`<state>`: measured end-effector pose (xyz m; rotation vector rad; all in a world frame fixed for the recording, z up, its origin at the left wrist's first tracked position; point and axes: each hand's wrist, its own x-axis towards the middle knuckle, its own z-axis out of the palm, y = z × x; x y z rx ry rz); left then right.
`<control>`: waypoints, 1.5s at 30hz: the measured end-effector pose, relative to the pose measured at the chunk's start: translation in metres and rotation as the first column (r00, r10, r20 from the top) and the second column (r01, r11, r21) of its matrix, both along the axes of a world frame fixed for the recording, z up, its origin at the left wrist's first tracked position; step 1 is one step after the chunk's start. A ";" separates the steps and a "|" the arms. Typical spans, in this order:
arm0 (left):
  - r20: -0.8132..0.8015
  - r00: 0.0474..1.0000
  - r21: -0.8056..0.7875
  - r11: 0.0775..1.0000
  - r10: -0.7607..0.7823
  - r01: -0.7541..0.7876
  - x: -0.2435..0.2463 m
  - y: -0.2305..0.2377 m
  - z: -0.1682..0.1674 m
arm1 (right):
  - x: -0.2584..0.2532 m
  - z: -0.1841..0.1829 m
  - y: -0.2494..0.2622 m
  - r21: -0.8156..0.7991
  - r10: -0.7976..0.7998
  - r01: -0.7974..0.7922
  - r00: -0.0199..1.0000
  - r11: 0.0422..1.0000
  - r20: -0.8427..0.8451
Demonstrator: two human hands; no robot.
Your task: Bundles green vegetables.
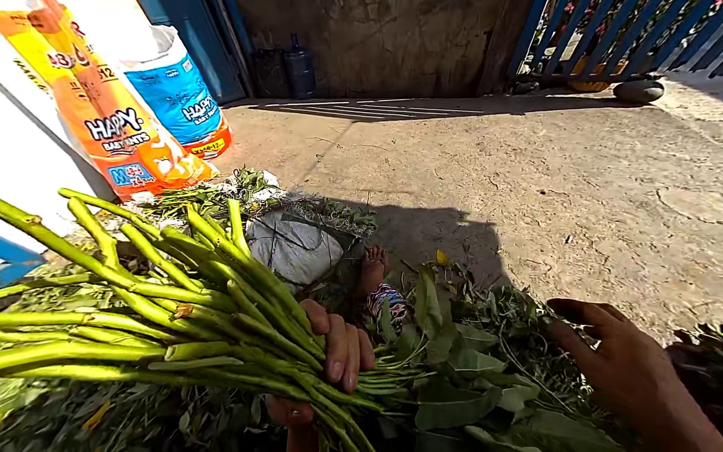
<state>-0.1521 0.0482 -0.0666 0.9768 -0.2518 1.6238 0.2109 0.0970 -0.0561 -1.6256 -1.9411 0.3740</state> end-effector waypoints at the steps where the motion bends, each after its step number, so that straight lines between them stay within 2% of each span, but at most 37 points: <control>1: -0.007 1.000 0.004 1.000 0.000 0.000 0.003 -0.002 0.004 | -0.025 0.019 -0.009 0.113 0.129 -0.116 0.985 0.987 -0.115; 2: -0.014 1.000 0.007 1.000 -0.009 0.009 0.006 -0.002 0.007 | -0.049 0.037 -0.017 0.181 0.316 -0.276 0.915 0.944 -0.252; 3: -0.016 0.999 0.008 1.000 -0.028 0.028 0.008 -0.003 0.010 | -0.069 0.052 -0.023 0.221 0.483 -0.432 0.819 0.875 -0.310; 4: -0.018 0.999 0.006 0.999 -0.042 0.042 0.011 -0.003 0.012 | -0.085 0.061 -0.028 0.231 0.591 -0.544 0.752 0.807 -0.292; 7: -0.018 0.999 -0.016 0.999 -0.049 0.049 0.014 -0.006 0.013 | -0.112 0.064 -0.036 0.213 0.698 -0.677 0.715 0.705 -0.035; 9: -0.016 1.000 -0.021 0.999 -0.026 0.026 0.015 -0.007 0.013 | -0.115 0.062 -0.036 0.164 0.738 -0.735 0.673 0.658 0.056; 15: -0.016 1.000 -0.023 1.000 -0.013 0.012 0.016 -0.007 0.009 | -0.117 0.058 -0.038 0.137 0.724 -0.725 0.687 0.675 0.065; 20: -0.062 0.998 -0.041 0.999 0.005 -0.008 0.020 -0.007 0.005 | -0.120 0.073 -0.033 0.177 0.722 -0.717 0.690 0.674 0.047; 22: -0.070 0.998 -0.053 0.999 0.000 -0.004 0.021 -0.007 0.004 | -0.119 0.078 -0.031 0.188 0.723 -0.724 0.685 0.664 0.086; 26: -0.062 0.998 -0.059 0.998 -0.012 0.009 0.020 -0.007 0.002 | -0.117 0.076 -0.030 0.109 0.753 -0.789 0.611 0.605 0.246; 29: -0.066 0.998 -0.054 0.998 -0.018 0.014 0.017 -0.002 -0.001 | -0.122 0.067 -0.031 0.099 0.729 -0.776 0.622 0.623 0.285; 33: -0.141 0.990 -0.029 0.999 0.018 -0.023 0.003 0.009 -0.005 | -0.135 0.065 -0.023 0.235 0.592 -0.591 0.802 0.771 0.074; 35: -0.191 0.981 -0.015 0.999 0.039 -0.043 -0.007 0.015 -0.001 | -0.149 0.073 -0.018 0.268 0.613 -0.573 0.785 0.774 -0.090; 37: -0.290 0.951 -0.015 0.994 0.102 -0.111 -0.020 0.017 0.013 | -0.166 0.086 -0.015 0.265 0.680 -0.629 0.704 0.731 -0.203; 39: -0.445 0.865 -0.020 0.962 0.234 -0.271 -0.036 0.012 0.032 | -0.187 0.096 -0.016 0.278 0.722 -0.667 0.636 0.692 -0.272; 40: -0.532 0.794 -0.016 0.935 0.293 -0.355 -0.043 0.008 0.044 | -0.197 0.097 -0.018 0.282 0.719 -0.663 0.613 0.694 -0.328; 41: -0.636 0.685 0.006 0.891 0.354 -0.455 -0.048 0.005 0.055 | -0.206 0.094 -0.022 0.269 0.692 -0.649 0.583 0.712 -0.425; 42: -0.734 0.559 0.045 0.849 0.385 -0.527 -0.051 0.004 0.063 | -0.213 0.088 -0.025 0.256 0.643 -0.633 0.513 0.731 -0.569; 44: -0.909 0.260 0.118 0.798 0.327 -0.591 -0.045 0.002 0.072 | -0.219 0.062 -0.034 0.229 0.455 -0.608 0.247 0.760 -0.855; 45: -0.957 0.054 0.201 0.785 0.285 -0.586 -0.036 0.003 0.069 | -0.215 0.044 -0.038 0.165 0.332 -0.624 0.160 0.764 -0.930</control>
